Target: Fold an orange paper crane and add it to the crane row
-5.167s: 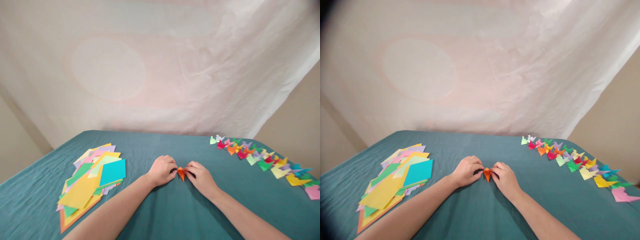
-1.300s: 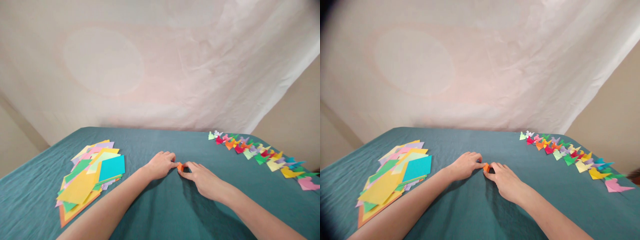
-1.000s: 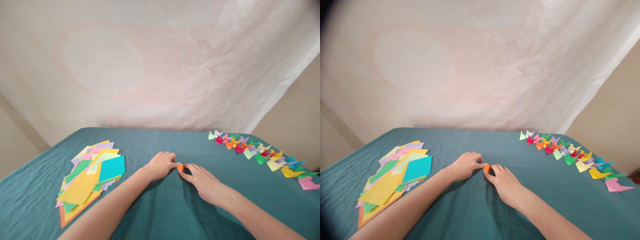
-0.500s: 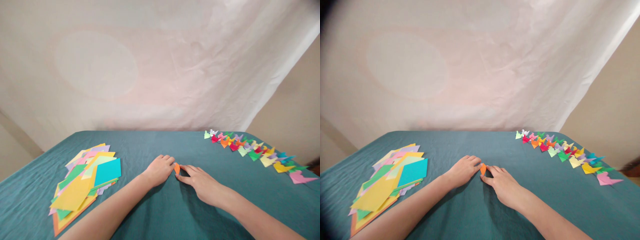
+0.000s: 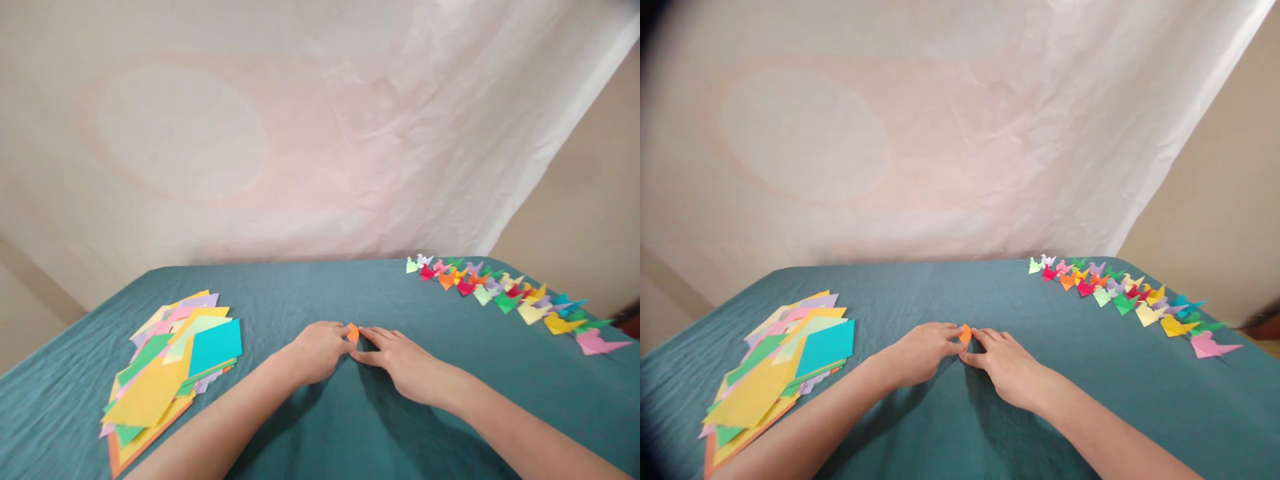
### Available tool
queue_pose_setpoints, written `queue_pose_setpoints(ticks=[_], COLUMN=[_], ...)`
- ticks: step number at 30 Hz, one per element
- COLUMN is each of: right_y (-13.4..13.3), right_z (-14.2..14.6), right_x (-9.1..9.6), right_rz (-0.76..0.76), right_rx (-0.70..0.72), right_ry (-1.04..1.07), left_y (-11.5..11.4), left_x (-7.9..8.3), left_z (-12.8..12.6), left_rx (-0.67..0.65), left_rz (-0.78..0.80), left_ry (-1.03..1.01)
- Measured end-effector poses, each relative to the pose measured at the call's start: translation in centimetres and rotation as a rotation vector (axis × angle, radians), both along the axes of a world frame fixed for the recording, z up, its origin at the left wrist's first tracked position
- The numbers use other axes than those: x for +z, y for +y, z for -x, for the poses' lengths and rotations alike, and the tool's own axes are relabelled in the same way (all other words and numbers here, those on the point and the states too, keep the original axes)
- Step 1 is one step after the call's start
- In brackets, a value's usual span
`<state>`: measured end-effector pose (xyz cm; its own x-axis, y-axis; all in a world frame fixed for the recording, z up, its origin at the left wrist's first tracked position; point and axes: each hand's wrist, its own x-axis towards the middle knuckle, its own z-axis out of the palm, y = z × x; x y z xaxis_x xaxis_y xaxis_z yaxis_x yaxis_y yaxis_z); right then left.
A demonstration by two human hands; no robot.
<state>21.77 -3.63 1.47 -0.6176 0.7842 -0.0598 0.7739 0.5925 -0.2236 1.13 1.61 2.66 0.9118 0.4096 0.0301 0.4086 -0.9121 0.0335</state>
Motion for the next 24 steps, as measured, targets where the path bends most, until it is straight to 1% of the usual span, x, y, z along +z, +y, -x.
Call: queue_pose_setpoints(ticks=[4, 8, 11, 13, 16, 18, 21, 24], right_y=[0.3, 1.2, 2.0, 2.3, 2.4, 2.3, 2.0, 1.9], right_z=[-0.6, -1.2, -1.2, -1.1, -0.8, -0.6, -0.3, -0.1], right_x=[0.3, 0.3, -0.6, -1.4, -2.4, -2.7, -2.6, -2.2], right_rz=[0.036, 0.049, 0.011, -0.054, -0.156, -0.195, -0.230, -0.252], right_rx=[0.036, 0.066, -0.009, -0.070, -0.090, -0.077, -0.058, -0.049], right_ry=[0.039, 0.201, 0.339, 0.354, 0.261, 0.171, 0.089, 0.051], left_y=[-0.2, -0.4, -0.4, -0.4, -0.4, -0.3, -0.1, 0.4], left_x=[0.6, 1.1, 1.3, 1.3, 1.3, 1.3, 1.4, 1.5], left_z=[0.1, 0.1, 0.1, 0.2, 0.3, 0.5, 0.8, 1.2], left_rx=[0.008, 0.019, 0.014, -0.005, -0.012, -0.024, -0.040, -0.049], left_rz=[0.036, 0.042, 0.050, 0.065, 0.075, 0.075, 0.093, 0.158], left_ry=[0.061, 0.105, 0.125, 0.117, 0.090, 0.084, 0.095, 0.117])
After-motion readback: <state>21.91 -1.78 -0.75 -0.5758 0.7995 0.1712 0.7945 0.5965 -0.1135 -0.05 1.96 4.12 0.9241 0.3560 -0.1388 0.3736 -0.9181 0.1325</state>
